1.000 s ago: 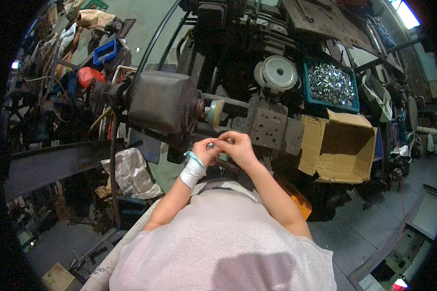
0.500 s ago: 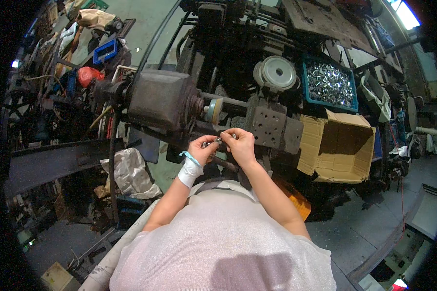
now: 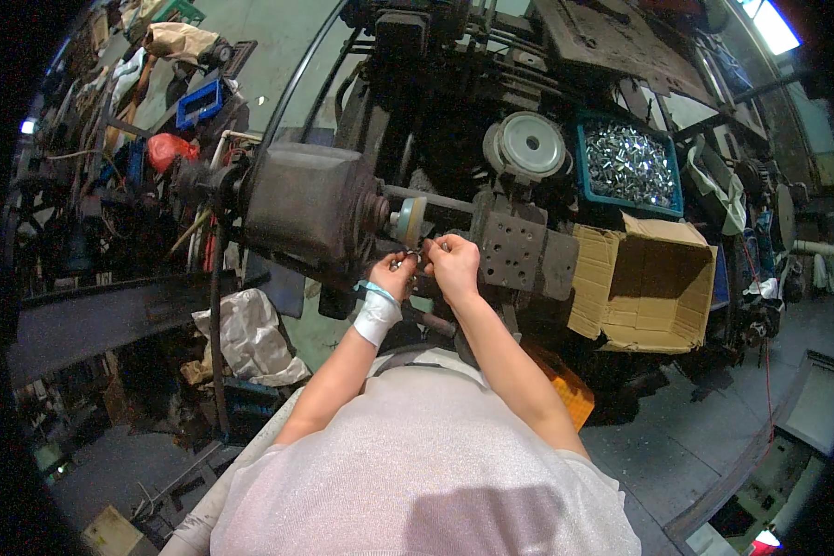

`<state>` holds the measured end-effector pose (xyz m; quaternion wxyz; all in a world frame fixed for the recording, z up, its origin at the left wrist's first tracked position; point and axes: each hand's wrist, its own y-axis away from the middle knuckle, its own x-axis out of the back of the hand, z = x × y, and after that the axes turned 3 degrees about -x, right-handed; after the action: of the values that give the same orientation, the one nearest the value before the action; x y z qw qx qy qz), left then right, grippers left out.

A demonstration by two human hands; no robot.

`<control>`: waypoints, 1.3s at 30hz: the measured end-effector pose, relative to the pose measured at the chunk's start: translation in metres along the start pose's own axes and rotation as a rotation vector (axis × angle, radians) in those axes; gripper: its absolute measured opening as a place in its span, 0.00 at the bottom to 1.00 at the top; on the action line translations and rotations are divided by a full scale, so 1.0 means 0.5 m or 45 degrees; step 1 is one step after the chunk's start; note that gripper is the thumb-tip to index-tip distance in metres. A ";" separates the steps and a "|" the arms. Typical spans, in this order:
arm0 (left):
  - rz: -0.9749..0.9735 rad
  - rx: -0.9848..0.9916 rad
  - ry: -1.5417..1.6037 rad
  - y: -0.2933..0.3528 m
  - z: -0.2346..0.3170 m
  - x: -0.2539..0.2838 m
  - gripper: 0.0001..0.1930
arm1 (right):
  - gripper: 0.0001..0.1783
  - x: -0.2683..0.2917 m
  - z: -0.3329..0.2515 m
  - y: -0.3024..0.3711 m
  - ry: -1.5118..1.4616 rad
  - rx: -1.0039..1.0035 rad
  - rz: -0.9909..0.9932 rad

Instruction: The person repeatedly picks small metal parts from a cardboard box and grinds them against a rotating bench grinder wheel. After grinding, the parts are placed into a blue plastic bin. The process is repeated for multiple parts throughout the clip.

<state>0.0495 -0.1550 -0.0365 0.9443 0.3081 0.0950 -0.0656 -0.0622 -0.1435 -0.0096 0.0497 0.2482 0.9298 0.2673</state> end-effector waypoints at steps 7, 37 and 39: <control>0.060 -0.153 -0.011 -0.014 -0.022 -0.006 0.07 | 0.07 -0.009 -0.010 -0.005 0.002 -0.005 0.010; -0.283 0.142 -0.002 0.040 0.039 0.015 0.07 | 0.08 0.021 0.011 0.023 0.077 0.226 -0.050; -0.196 0.129 0.000 0.024 0.025 0.012 0.07 | 0.07 0.015 0.017 0.008 0.076 0.246 -0.025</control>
<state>0.0592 -0.1530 -0.0211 0.9197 0.3473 0.1150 -0.1425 -0.0649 -0.1327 -0.0145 0.0004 0.2344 0.9547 0.1833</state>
